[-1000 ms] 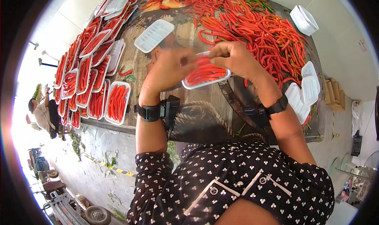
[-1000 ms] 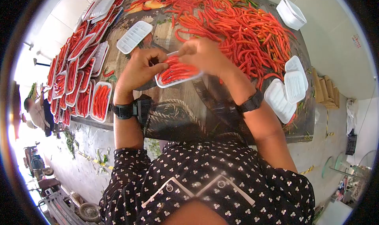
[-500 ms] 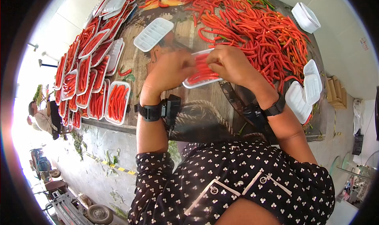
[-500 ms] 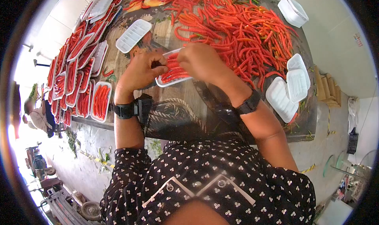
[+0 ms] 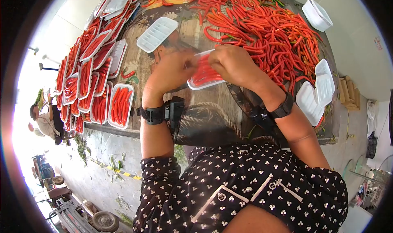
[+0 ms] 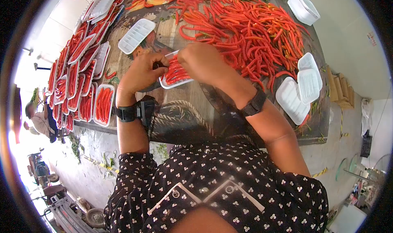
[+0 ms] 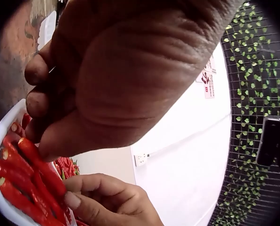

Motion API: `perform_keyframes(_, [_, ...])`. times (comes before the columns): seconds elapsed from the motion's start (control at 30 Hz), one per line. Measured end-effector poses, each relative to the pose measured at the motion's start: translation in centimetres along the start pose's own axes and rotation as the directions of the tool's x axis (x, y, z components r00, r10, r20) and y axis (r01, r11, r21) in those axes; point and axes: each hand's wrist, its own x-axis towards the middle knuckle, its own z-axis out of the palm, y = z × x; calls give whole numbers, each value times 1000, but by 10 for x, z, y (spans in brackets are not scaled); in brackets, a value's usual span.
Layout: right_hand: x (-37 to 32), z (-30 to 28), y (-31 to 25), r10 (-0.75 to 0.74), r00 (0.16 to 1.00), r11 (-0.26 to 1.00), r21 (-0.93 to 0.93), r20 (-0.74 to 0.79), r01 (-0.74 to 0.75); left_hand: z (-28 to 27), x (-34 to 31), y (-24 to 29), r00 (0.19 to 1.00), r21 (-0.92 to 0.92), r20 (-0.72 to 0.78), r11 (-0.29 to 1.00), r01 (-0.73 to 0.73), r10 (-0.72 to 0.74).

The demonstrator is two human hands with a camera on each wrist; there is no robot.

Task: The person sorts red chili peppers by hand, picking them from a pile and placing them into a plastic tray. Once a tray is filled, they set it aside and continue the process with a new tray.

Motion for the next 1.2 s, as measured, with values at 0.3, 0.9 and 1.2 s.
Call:
perform_keyframes(0.3, [-3,-8,2,96,993,995,30,72,-99,2,1,0,1000,17,5,1000,18,-18])
perform_keyframes(0.9, [-2,-3,4,82,991,993,-95,109,-71,5,2,-1,1000,62,4,998,8,-8])
perform_keyframes(1.2, [-8,-41,28,192,981,980,64,-39,-189,2,2,-1,1000,-3,-31,1000,-6,6])
